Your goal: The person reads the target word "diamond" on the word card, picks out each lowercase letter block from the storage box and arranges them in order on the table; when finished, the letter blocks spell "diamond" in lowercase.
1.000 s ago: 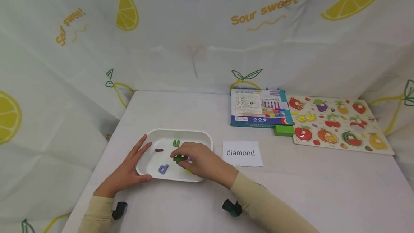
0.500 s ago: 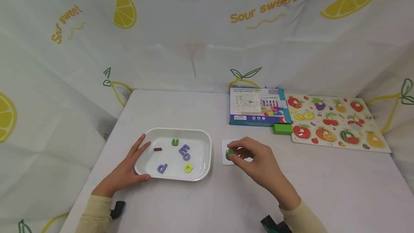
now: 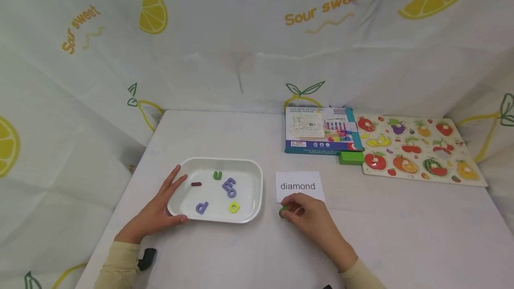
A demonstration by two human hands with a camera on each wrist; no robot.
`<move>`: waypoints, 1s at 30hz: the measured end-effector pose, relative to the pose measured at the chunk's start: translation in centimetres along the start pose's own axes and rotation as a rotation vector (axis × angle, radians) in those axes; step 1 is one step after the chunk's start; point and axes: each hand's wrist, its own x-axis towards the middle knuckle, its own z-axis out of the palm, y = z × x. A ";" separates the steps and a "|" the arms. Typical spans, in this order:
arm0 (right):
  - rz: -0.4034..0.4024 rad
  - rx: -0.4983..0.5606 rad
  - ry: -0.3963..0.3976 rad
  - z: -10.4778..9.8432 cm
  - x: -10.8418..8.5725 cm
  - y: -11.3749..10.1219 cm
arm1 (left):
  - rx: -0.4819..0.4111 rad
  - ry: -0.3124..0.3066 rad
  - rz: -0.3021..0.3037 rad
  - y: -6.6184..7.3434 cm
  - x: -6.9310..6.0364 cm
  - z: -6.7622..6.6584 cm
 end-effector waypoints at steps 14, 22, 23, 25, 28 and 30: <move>0.037 -0.135 -0.022 2.8 0.4 0.2 | -0.028 -0.011 -0.044 0.1 0.0 0.1; 0.124 -0.202 -0.112 2.8 0.3 -0.1 | -0.047 -0.015 -0.049 0.2 0.1 0.0; 0.122 -0.204 -0.114 2.8 0.4 -0.2 | -0.046 -0.015 -0.051 0.1 0.1 -0.1; 0.119 -0.207 -0.115 3.0 0.4 -0.1 | -0.045 -0.013 -0.051 0.1 0.0 -0.1; 0.108 -0.217 -0.109 3.2 0.4 -0.1 | -0.044 -0.017 -0.051 0.1 0.0 0.0; 0.104 -0.224 -0.103 3.2 0.4 -0.1 | -0.044 -0.018 -0.051 0.1 0.0 0.0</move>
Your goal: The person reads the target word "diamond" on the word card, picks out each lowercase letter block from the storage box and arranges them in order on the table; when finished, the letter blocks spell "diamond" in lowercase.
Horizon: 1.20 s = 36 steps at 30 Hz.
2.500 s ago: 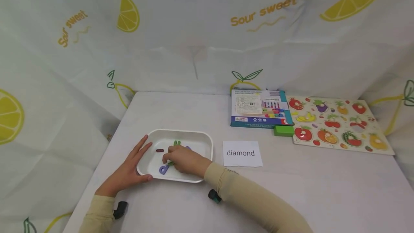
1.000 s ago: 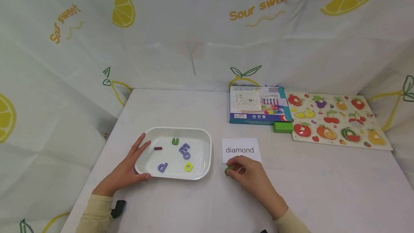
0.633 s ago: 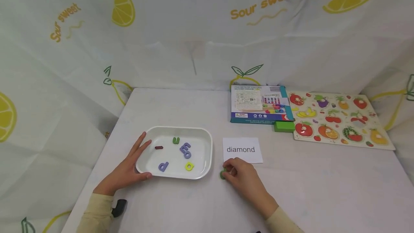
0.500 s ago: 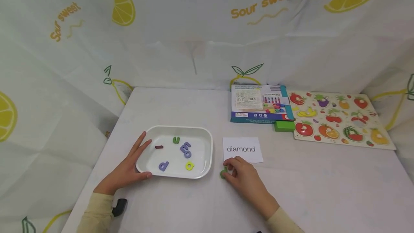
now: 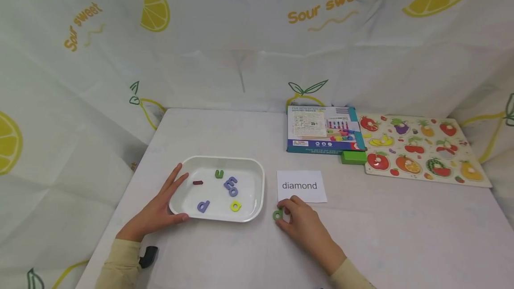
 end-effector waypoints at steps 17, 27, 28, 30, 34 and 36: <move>-0.178 0.141 0.079 -4.5 1.5 -1.7 | -0.012 -0.017 -0.019 0.3 0.0 -0.2; -0.366 0.290 -0.055 -6.8 4.2 -6.5 | -0.020 -0.010 -0.012 -0.2 0.3 0.1; -0.394 0.298 -0.081 -6.9 4.5 -7.1 | -0.022 -0.008 -0.013 -0.2 0.4 0.2; -0.443 0.300 -0.134 -7.3 5.2 -8.5 | -0.028 -0.006 -0.019 -0.3 0.4 0.2; -0.497 0.288 -0.240 -7.5 7.5 -11.4 | -0.034 -0.002 -0.018 -0.4 0.4 0.1; -0.513 0.290 -0.299 -6.9 8.8 -12.6 | -0.039 -0.006 -0.014 -0.4 0.3 0.1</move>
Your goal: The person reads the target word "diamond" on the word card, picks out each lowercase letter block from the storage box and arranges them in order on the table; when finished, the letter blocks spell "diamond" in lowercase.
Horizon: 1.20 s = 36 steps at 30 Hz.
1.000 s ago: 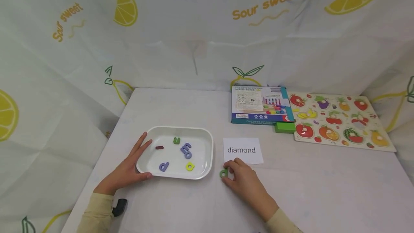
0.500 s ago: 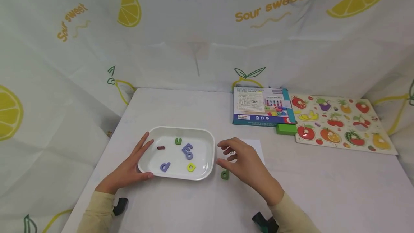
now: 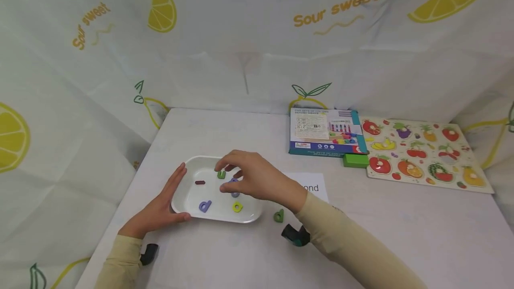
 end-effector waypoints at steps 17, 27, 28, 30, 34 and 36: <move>0.029 -0.215 -0.308 8.2 10.3 4.7 | -0.012 -0.027 0.030 0.0 -0.1 -0.1; -0.031 -0.257 -0.297 9.4 11.7 5.7 | -0.020 -0.023 0.030 0.0 -0.1 0.0; -0.032 -0.250 -0.294 9.4 11.8 5.8 | -0.019 -0.023 0.029 0.0 -0.1 0.0; -0.034 -0.248 -0.286 9.6 11.9 6.1 | -0.013 -0.020 0.028 0.0 -0.1 -0.1; -0.048 -0.284 -0.260 10.0 12.2 6.7 | 0.000 -0.014 0.033 0.1 0.0 -0.2; -0.076 -0.302 -0.237 10.2 12.2 7.0 | 0.002 -0.013 0.038 0.1 0.0 -0.3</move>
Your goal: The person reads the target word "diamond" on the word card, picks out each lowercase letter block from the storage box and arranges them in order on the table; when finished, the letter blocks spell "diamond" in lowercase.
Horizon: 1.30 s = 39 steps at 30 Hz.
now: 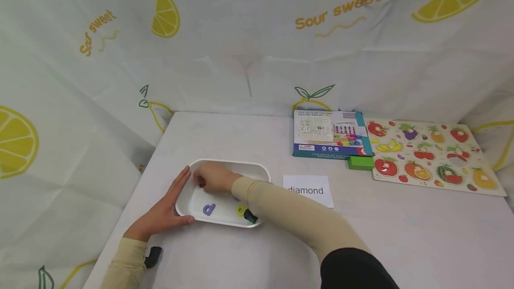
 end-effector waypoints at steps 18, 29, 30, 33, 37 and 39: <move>0.076 0.057 -0.129 -4.0 -1.3 -1.2 | -0.001 0.005 -0.006 0.2 0.2 0.3; 0.045 0.340 0.113 -11.6 -9.2 -2.8 | 0.002 0.005 -0.045 0.5 0.0 0.5; 0.052 0.348 0.152 -12.2 -10.5 -2.8 | 0.005 0.005 -0.044 0.5 0.0 0.4; 0.086 0.338 0.267 -14.0 -14.3 -2.8 | 0.012 0.005 -0.040 0.4 0.0 0.4; 0.167 0.279 0.367 -14.9 -19.0 -2.1 | 0.016 0.009 -0.038 0.2 0.0 0.3; 0.211 0.245 0.384 -14.5 -20.9 -1.5 | 0.023 0.011 -0.040 0.1 0.0 0.2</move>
